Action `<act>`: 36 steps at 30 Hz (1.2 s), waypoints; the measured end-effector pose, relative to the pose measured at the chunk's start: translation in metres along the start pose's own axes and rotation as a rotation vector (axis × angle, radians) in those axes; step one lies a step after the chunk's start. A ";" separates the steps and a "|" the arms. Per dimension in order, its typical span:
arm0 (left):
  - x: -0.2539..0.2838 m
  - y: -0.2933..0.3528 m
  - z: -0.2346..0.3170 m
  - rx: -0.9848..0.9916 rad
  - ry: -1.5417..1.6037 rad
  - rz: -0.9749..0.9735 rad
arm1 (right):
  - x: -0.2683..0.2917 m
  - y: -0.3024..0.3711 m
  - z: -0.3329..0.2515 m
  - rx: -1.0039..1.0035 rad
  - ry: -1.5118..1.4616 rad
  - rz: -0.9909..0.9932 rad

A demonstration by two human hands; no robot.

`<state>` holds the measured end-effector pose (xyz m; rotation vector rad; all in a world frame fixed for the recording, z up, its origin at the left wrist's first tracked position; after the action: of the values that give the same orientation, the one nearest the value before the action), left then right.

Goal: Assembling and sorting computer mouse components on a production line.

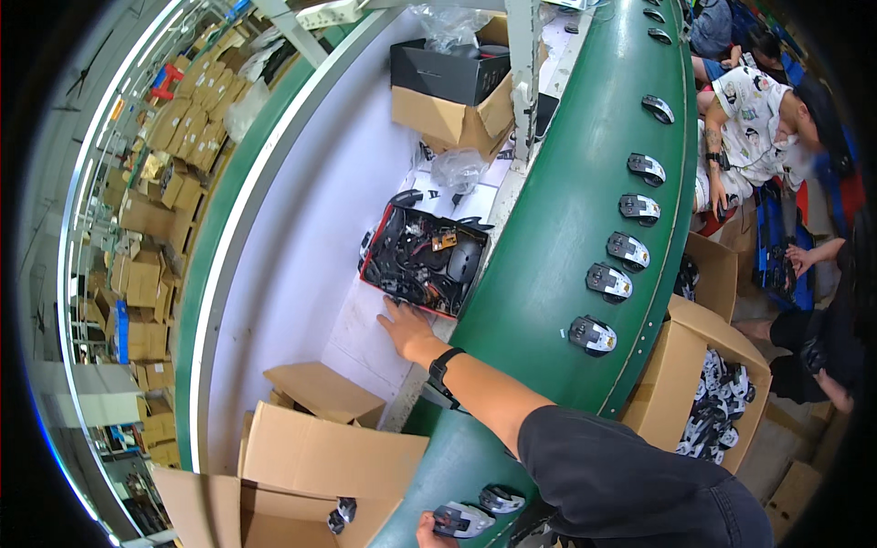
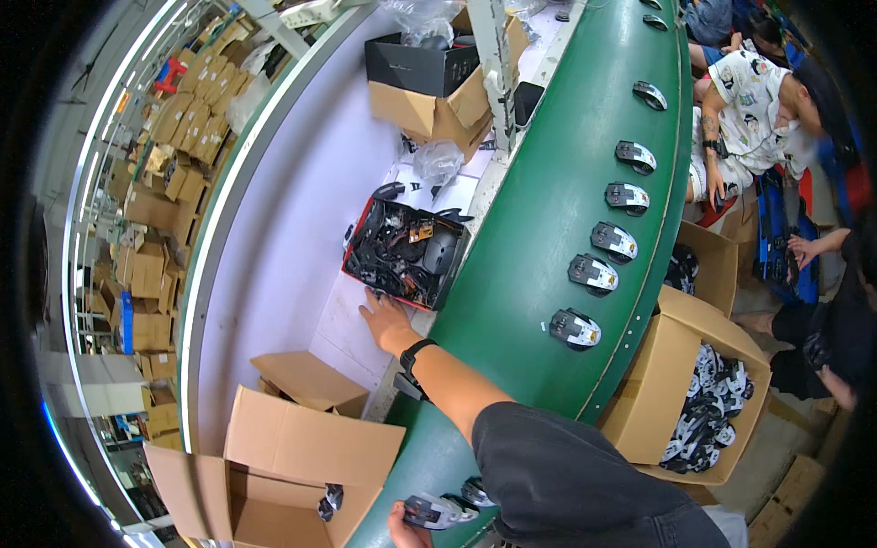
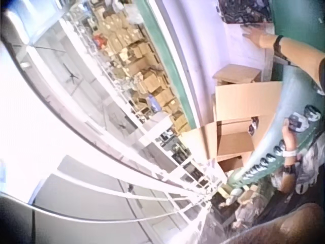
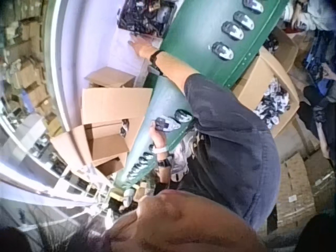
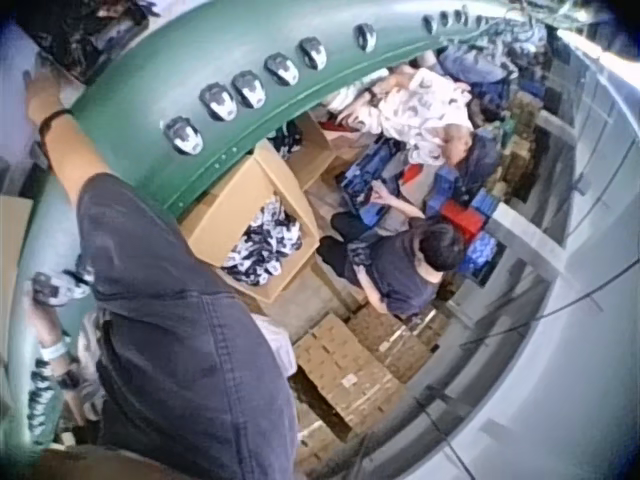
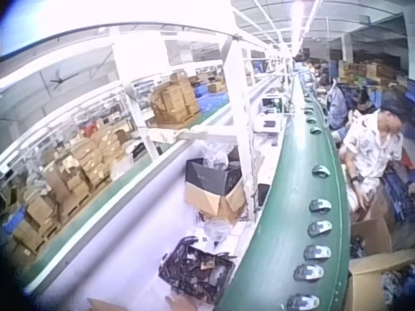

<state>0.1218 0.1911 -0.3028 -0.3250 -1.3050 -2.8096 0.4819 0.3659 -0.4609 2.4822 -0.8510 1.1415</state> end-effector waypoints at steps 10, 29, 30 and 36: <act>0.009 -0.016 -0.007 0.007 0.041 -0.013 | -0.028 -0.007 0.007 -0.154 -0.242 0.133; -0.068 0.046 0.033 -0.176 -0.279 -0.162 | 0.179 0.163 -0.035 -0.504 -2.111 -0.081; -0.080 0.051 0.041 -0.378 -0.379 -0.397 | 0.197 0.179 -0.033 -0.438 -2.043 -0.037; -0.104 0.142 0.054 -0.510 -0.492 -0.508 | 0.199 0.311 -0.055 -0.164 -1.519 -0.074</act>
<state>0.2489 0.1332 -0.1823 -0.8509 -0.7540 -3.6531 0.3603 0.0683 -0.2716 2.8440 -0.9856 -1.0603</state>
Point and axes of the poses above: each hand's wrist, its own y-axis away from the middle knuckle, its own x-axis out of the back of the hand, z = x × y, the point moved 8 cm from there along -y, towards the middle knuckle, and after that the axes turned 10 degrees about z, right-handed, at the moved point
